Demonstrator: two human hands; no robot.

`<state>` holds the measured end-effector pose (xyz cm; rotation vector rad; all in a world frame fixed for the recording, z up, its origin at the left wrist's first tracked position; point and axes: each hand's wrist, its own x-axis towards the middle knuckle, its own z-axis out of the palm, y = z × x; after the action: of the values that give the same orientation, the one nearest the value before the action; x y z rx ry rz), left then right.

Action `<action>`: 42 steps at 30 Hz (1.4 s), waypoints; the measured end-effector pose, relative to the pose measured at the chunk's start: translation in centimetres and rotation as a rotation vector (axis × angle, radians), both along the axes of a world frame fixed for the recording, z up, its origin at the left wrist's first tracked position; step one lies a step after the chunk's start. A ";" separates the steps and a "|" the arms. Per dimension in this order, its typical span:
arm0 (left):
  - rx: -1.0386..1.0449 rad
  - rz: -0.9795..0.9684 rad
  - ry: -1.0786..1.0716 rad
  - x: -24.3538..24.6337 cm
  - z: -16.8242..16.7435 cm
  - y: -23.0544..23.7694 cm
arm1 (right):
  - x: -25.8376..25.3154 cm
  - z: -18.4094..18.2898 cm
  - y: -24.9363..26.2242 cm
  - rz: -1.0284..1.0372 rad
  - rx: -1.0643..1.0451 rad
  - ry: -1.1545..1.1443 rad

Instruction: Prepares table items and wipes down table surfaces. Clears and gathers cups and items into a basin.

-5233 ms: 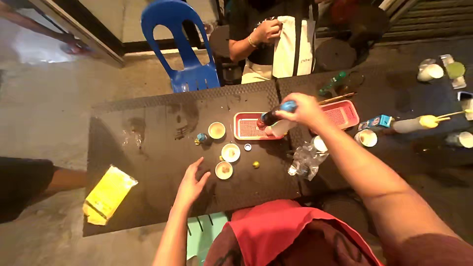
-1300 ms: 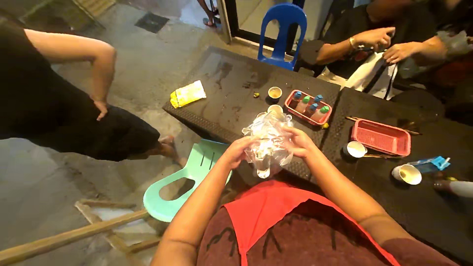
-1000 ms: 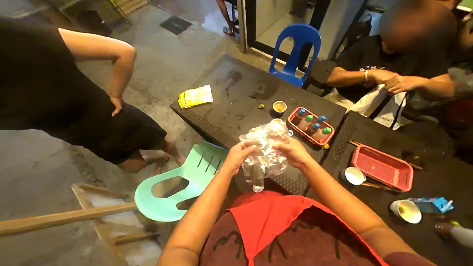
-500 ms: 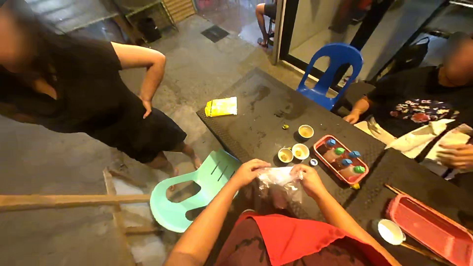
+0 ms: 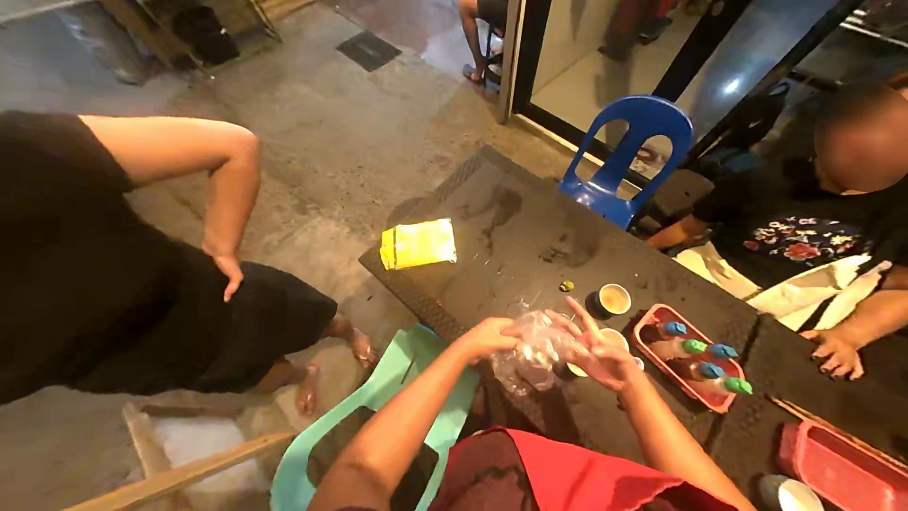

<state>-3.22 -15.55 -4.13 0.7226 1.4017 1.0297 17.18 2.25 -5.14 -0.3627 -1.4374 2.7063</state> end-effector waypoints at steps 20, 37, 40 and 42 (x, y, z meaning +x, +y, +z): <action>-0.221 -0.562 1.383 -26.2 -10.8 6.9 | -2.0 2.3 -5.0 -0.681 0.062 -0.622; -0.218 -0.650 1.410 -29.7 -10.4 7.9 | 0.9 2.9 -8.7 -0.724 -0.014 -0.670; -0.468 0.102 1.052 -27.7 -10.7 7.0 | 1.3 2.5 -9.1 -0.736 -0.034 -0.677; -0.633 0.295 0.886 -26.5 -10.4 7.4 | 1.2 2.4 -9.3 -0.742 -0.047 -0.691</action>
<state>-29.76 -8.17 -14.50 0.5028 2.5032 0.3900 18.43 -7.05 -2.72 -1.5795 -1.0028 2.0573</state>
